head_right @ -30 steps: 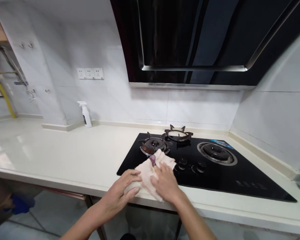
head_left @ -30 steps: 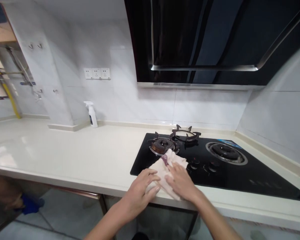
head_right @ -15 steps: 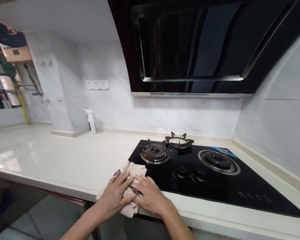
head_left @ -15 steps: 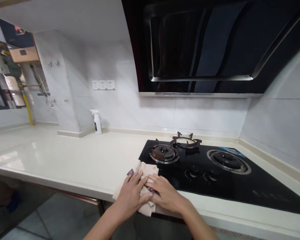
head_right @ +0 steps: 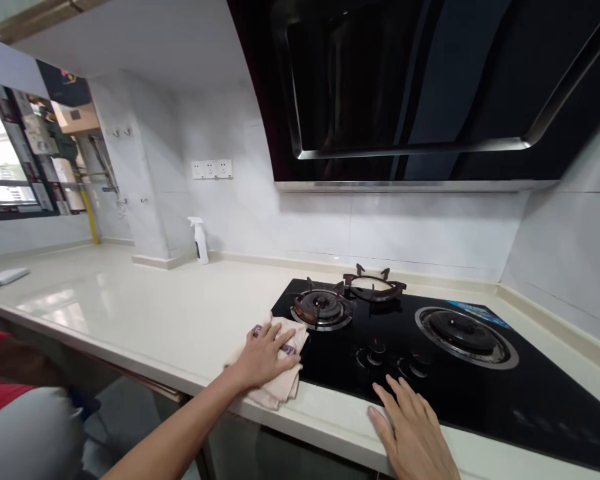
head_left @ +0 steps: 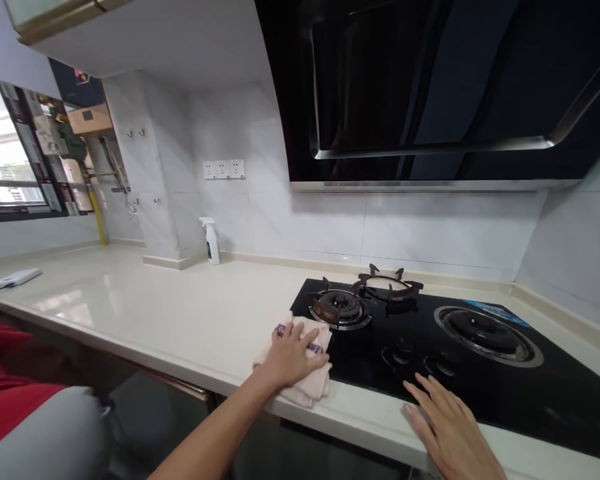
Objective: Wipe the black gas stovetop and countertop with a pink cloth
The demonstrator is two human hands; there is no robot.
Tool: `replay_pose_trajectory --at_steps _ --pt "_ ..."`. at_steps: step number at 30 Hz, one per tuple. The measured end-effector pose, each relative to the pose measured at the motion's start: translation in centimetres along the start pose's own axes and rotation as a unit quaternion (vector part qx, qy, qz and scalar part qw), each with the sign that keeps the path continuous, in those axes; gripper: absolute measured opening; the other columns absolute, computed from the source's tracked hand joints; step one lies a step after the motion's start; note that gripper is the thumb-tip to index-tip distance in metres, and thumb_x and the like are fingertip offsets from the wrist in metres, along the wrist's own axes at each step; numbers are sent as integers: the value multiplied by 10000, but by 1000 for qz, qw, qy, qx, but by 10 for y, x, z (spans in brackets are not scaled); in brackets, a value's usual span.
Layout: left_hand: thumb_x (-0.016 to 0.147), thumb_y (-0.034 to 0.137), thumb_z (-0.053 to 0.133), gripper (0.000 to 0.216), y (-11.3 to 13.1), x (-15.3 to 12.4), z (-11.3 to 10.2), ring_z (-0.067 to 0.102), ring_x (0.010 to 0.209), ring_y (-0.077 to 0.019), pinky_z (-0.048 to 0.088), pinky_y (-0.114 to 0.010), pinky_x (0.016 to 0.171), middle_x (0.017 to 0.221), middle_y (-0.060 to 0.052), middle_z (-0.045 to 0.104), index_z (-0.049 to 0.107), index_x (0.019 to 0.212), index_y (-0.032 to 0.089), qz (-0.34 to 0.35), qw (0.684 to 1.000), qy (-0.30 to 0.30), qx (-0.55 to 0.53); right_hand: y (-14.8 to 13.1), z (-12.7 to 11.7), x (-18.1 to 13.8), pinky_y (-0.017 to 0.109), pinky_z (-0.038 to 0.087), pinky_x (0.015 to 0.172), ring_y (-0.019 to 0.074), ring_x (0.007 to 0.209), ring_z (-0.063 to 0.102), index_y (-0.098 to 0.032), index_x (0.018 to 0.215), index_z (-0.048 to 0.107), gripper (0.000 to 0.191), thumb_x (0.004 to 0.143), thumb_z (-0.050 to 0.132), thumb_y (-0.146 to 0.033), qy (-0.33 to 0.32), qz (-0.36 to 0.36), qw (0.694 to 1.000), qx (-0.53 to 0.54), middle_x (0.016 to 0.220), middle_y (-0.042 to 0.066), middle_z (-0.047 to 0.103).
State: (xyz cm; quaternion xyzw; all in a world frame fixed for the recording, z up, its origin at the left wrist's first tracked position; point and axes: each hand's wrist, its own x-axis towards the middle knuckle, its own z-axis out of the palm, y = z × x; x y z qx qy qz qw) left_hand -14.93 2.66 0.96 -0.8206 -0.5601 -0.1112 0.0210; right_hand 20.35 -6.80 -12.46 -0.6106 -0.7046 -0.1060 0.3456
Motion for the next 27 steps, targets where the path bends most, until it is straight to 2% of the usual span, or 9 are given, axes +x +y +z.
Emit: replay_pose_trajectory --at_steps 3,6,9,12,16,19,22,24,27 --pt "973 753 382 730 -6 32 -5 273 1608 -426 278 -717 1227 1737 -113 371 447 1605 392 -51 998 -23 0 -14 -4 2 638 389 1251 365 1530 460 -331 1454 682 635 1011 427 -708 -26 11 999 -26 1596 49 570" --pt "984 732 300 728 -18 61 -12 306 1585 -450 313 -739 1183 1731 -142 367 453 1597 372 -101 994 -37 0 -18 -9 2 612 344 1281 342 1558 420 -295 1497 644 666 1038 369 -690 -54 10 997 -50 1634 56 527" --pt "988 706 272 708 -24 73 -16 345 1557 -461 324 -761 1147 1702 -159 405 465 1579 369 -126 991 -36 3 -17 -10 2 610 344 1275 346 1553 426 -281 1501 640 681 1042 341 -685 -54 1 996 -64 1631 69 532" --pt "990 697 301 673 -21 65 -15 352 1553 -438 316 -749 1156 1691 -150 423 504 1543 372 -112 993 -25 9 -17 -8 3 607 356 1263 349 1540 444 -273 1486 654 679 1043 336 -678 -43 -5 997 -71 1617 80 547" --pt "986 712 365 703 -9 29 -6 323 1573 -429 280 -716 1209 1707 -165 398 537 1536 309 -78 997 -1 18 -16 -6 2 608 369 1247 353 1528 458 -259 1478 660 687 1047 325 -677 -20 -17 997 -77 1604 99 559" --pt "971 764 387 742 11 -9 6 278 1604 -415 219 -712 1258 1732 -132 373 528 1553 326 -36 999 15 23 -15 -4 0 608 372 1239 356 1524 461 -259 1480 656 691 1049 320 -681 -1 -30 997 -78 1602 108 561" --pt "939 820 412 806 46 -40 22 273 1613 -416 186 -733 1274 1739 -132 364 492 1586 347 50 998 36 5 -13 0 -1 620 378 1226 368 1510 476 -252 1451 679 694 1044 321 -685 16 -44 996 -77 1580 119 581" --pt "904 858 441 852 77 -50 32 294 1601 -436 206 -763 1259 1741 -137 358 485 1592 356 94 995 40 -17 -7 3 -3 623 384 1217 368 1496 493 -255 1442 681 669 1045 336 -667 28 -58 995 -77 1569 115 593" --pt "883 866 478 889 124 -47 43 290 1599 -456 219 -787 1247 1744 -147 347 473 1600 341 160 986 36 -42 9 11 -6 606 399 1205 351 1474 522 -244 1416 686 597 1066 312 -551 50 -90 992 -78 1544 113 618"
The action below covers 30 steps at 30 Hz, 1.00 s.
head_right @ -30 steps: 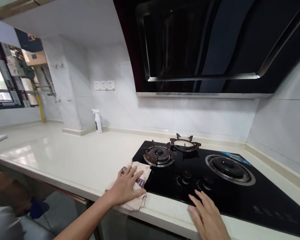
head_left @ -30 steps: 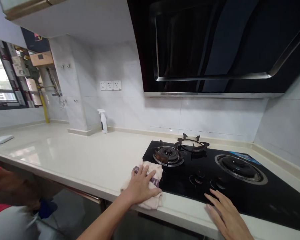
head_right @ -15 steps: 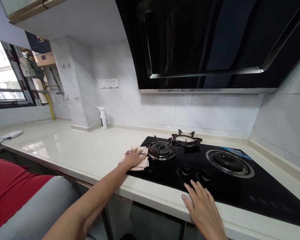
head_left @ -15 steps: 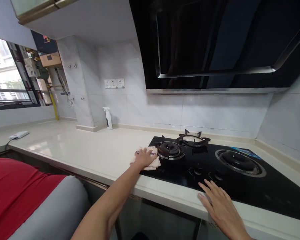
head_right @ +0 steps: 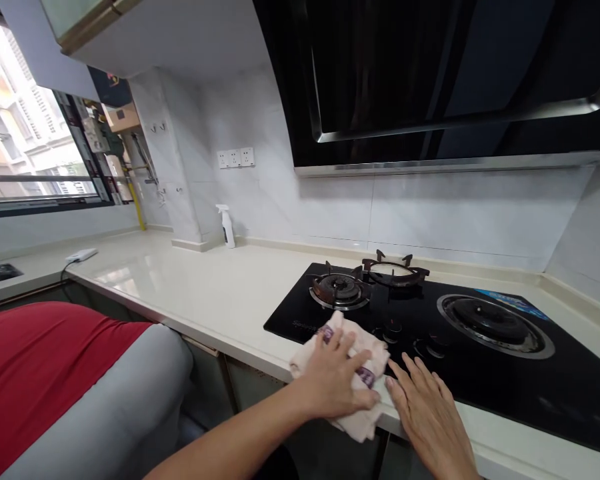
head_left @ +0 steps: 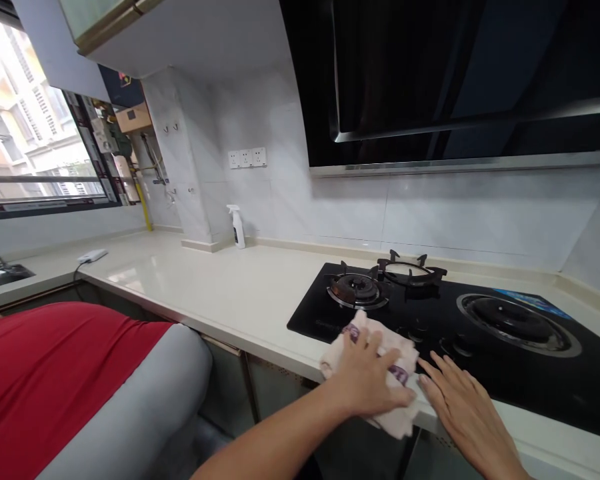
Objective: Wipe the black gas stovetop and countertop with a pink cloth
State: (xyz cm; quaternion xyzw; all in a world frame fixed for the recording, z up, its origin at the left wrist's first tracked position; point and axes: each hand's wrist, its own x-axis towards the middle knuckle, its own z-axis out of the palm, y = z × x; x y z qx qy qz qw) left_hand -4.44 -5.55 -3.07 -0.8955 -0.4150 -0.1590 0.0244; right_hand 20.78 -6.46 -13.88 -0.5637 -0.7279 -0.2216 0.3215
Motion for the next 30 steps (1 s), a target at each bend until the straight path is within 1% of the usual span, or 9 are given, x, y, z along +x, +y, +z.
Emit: replay_pose_trajectory --at_steps 4,6,9,14,17,19,22,25,30 --pt "883 852 499 880 25 24 13 313 1583 -463 238 -811 1223 1722 -167 379 505 1574 308 50 998 9 -28 16 11 -9 561 434 1185 326 1433 567 -181 1350 699 551 1060 268 -368 25 -40 999 -2 1473 149 670" --pt "884 849 507 842 21 27 17 371 1554 -433 268 -775 1231 1684 -154 445 555 1531 313 62 997 26 -31 15 13 -9 567 438 1182 334 1427 573 -169 1335 702 543 1057 277 -362 21 -36 999 -1 1462 161 676" --pt "895 834 523 767 1 21 14 444 1516 -371 318 -679 1251 1637 -104 525 604 1482 347 64 996 50 -34 1 6 -1 584 422 1202 348 1452 549 -143 1409 660 585 1066 316 -469 -3 21 1000 -2 1508 168 641" --pt "948 648 616 575 -67 -4 -15 470 1517 -341 361 -618 1243 1651 -68 524 643 1450 368 -52 997 46 21 -24 -15 16 572 357 1262 342 1513 483 -113 1465 634 665 1060 334 -547 -62 93 994 17 1575 171 577" --pt "995 554 543 503 -128 -27 -43 435 1540 -345 376 -601 1232 1648 -61 530 648 1450 366 -142 986 46 69 -32 -26 21 561 314 1290 333 1551 432 -117 1497 615 654 1068 336 -526 -89 105 990 28 1608 165 541" --pt "1019 502 463 505 -167 -42 -61 422 1542 -356 409 -614 1196 1653 -51 524 615 1486 383 -210 973 12 97 -36 -32 24 547 295 1302 325 1566 409 -106 1514 598 661 1076 337 -527 -98 110 989 32 1624 165 521" --pt "1014 345 380 522 -204 -59 -82 466 1484 -406 408 -697 1143 1627 -81 547 642 1463 392 -255 952 -21 170 -40 -37 26 546 296 1301 319 1567 409 -112 1512 601 655 1092 326 -533 -96 114 988 38 1629 155 516" --pt "1010 328 366 523 -207 -62 -86 514 1431 -418 424 -729 1090 1585 -106 579 650 1444 396 -282 937 -16 208 -43 -39 28 563 322 1282 330 1555 427 -143 1490 628 632 1099 329 -540 -83 106 990 44 1616 146 535" --pt "1018 509 389 551 -166 -51 -64 517 1437 -413 390 -693 1136 1565 -171 586 620 1475 304 -320 926 47 194 -46 -38 28 576 351 1259 339 1530 461 -179 1462 653 597 1103 340 -539 -50 99 993 47 1588 146 569"
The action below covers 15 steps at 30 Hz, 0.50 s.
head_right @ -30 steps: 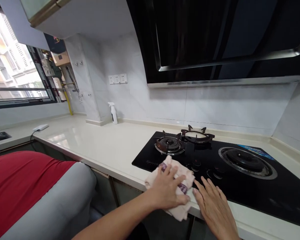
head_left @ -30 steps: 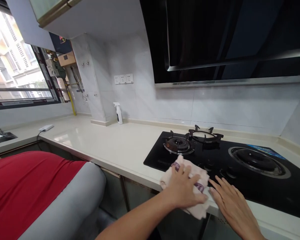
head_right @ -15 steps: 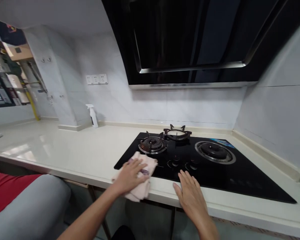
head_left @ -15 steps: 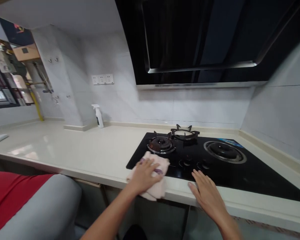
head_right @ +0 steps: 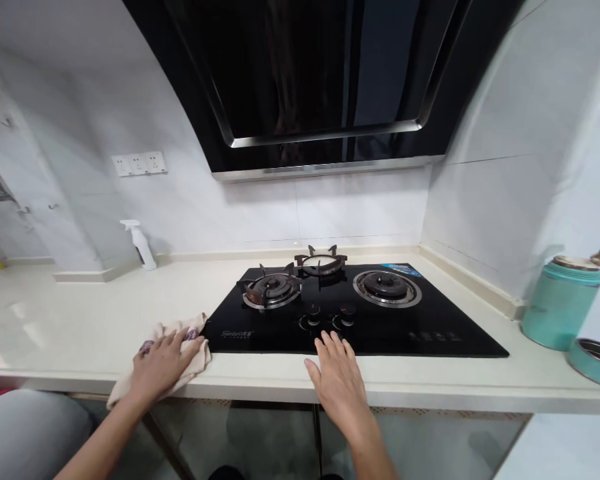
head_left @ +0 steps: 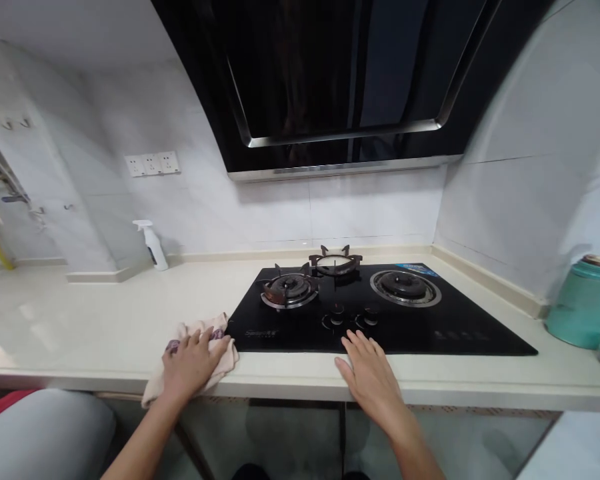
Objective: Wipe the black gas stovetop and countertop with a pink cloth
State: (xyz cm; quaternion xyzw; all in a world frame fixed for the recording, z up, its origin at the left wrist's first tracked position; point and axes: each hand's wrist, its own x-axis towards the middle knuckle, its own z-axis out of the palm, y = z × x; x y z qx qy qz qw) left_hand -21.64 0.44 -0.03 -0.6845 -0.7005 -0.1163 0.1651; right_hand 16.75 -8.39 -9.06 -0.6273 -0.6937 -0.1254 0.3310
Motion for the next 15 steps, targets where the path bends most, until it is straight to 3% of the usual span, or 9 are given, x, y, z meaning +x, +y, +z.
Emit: replay_pose_trajectory --at_steps 3,6,12,15 --pt "1006 583 404 665 37 -24 4 490 1465 -423 356 -676 1175 1604 -230 532 573 1528 206 -19 999 30 -11 1 0 -1 575 352 1256 339 1523 470 -187 1463 652 600 1104 337 -551 4 -3 1000 -1 1582 142 577" --pt "1000 607 423 676 80 -54 6 427 1526 -416 333 -676 1198 1660 -223 468 577 1532 220 23 998 56 -24 2 0 -2 581 347 1255 346 1519 472 -177 1459 655 625 1108 312 -563 4 -6 1000 -4 1571 149 587" --pt "972 631 533 679 181 -93 3 384 1561 -409 290 -706 1240 1680 -187 451 545 1559 290 224 962 51 -147 9 -1 -7 571 329 1267 322 1536 451 -178 1482 627 597 1123 294 -519 13 -24 1000 1 1589 139 571" --pt "990 613 519 667 214 -98 -1 394 1547 -422 294 -717 1239 1688 -192 431 530 1566 278 297 935 52 -188 20 3 -8 564 355 1258 296 1527 467 -202 1512 599 553 1126 275 -428 15 -45 999 16 1585 129 578"
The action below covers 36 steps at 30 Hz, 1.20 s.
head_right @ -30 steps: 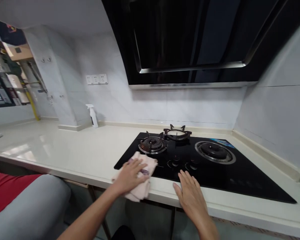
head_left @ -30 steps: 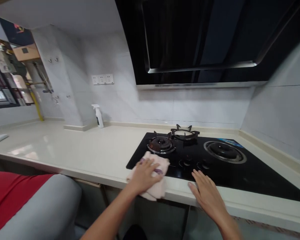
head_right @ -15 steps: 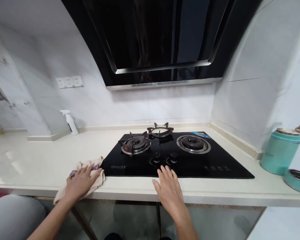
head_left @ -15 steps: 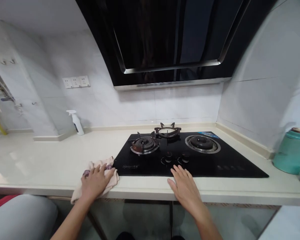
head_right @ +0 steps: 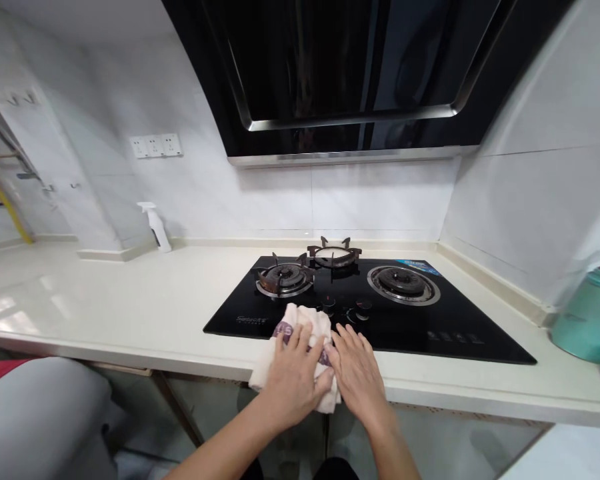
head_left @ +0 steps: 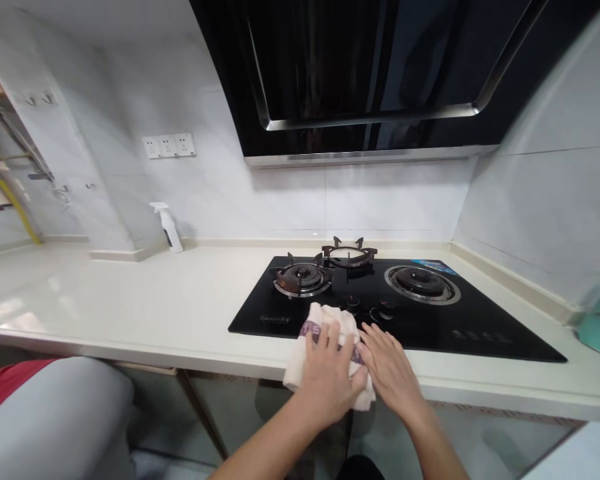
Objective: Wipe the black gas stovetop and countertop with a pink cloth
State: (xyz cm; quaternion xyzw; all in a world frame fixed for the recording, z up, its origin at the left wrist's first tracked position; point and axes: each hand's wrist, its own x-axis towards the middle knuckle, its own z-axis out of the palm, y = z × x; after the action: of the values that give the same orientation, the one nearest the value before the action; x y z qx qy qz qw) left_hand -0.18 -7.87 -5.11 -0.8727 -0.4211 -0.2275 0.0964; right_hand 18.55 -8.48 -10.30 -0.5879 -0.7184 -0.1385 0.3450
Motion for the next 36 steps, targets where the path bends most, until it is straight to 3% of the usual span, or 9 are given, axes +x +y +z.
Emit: replay_pose_trajectory --at_steps 4,7,11,15,19,22,25,31,36 --pt "1008 637 482 666 -4 1 -4 411 1534 -409 318 -701 1231 1678 -187 444 524 1567 277 52 998 -4 -17 9 3 -2 572 380 1244 296 1500 502 -214 1549 551 557 1121 286 -451 14 -3 1000 19 1553 130 609" --pt "927 729 589 720 -43 -14 -19 442 1516 -393 342 -648 1240 1666 -131 482 575 1527 333 49 998 -24 -13 6 1 -3 580 385 1238 317 1488 514 -191 1576 506 618 1105 322 -548 10 23 999 24 1559 148 598" --pt "958 643 597 636 -132 -45 -50 433 1539 -367 346 -594 1255 1678 -86 481 577 1530 366 -81 994 -38 59 0 -1 -3 575 375 1245 318 1495 504 -199 1577 503 651 1094 313 -591 3 39 999 20 1561 133 598" --pt "1023 527 478 541 -221 -61 -87 445 1532 -353 409 -595 1193 1660 -95 505 570 1528 356 -237 959 -69 141 -4 0 -1 571 360 1249 324 1500 493 -193 1511 580 689 1083 278 -642 1 33 999 -1 1559 128 601" --pt "1048 520 370 503 -264 -51 -109 473 1498 -354 384 -648 1171 1631 -96 536 603 1471 380 -306 933 -115 150 -5 -1 0 572 360 1243 325 1493 495 -187 1478 611 720 1082 245 -665 -2 33 999 -7 1543 133 613" --pt "1048 535 328 566 -262 -45 -106 490 1476 -382 365 -677 1163 1609 -168 542 596 1482 291 -325 928 -97 155 -6 -3 1 572 352 1248 321 1498 489 -195 1482 609 710 1084 247 -659 -1 34 999 -2 1545 135 610" --pt "1046 500 327 571 -241 -53 -94 465 1501 -379 331 -657 1190 1615 -191 532 596 1477 241 -324 929 -70 162 -8 -4 2 578 356 1245 323 1495 494 -201 1493 600 690 1089 259 -644 -6 42 999 5 1542 135 611" --pt "1027 520 370 591 -178 -81 -62 523 1430 -405 302 -639 1195 1537 -237 594 654 1409 170 -293 932 62 205 -17 -9 4 577 362 1248 322 1497 483 -197 1541 535 638 1102 313 -604 20 52 998 27 1571 148 576" --pt "972 549 509 576 -114 -78 -31 477 1455 -432 306 -674 1180 1571 -238 546 671 1402 203 -243 959 54 138 -18 -14 5 550 393 1243 305 1483 485 -210 1504 552 577 1097 371 -576 60 80 990 97 1564 144 567"
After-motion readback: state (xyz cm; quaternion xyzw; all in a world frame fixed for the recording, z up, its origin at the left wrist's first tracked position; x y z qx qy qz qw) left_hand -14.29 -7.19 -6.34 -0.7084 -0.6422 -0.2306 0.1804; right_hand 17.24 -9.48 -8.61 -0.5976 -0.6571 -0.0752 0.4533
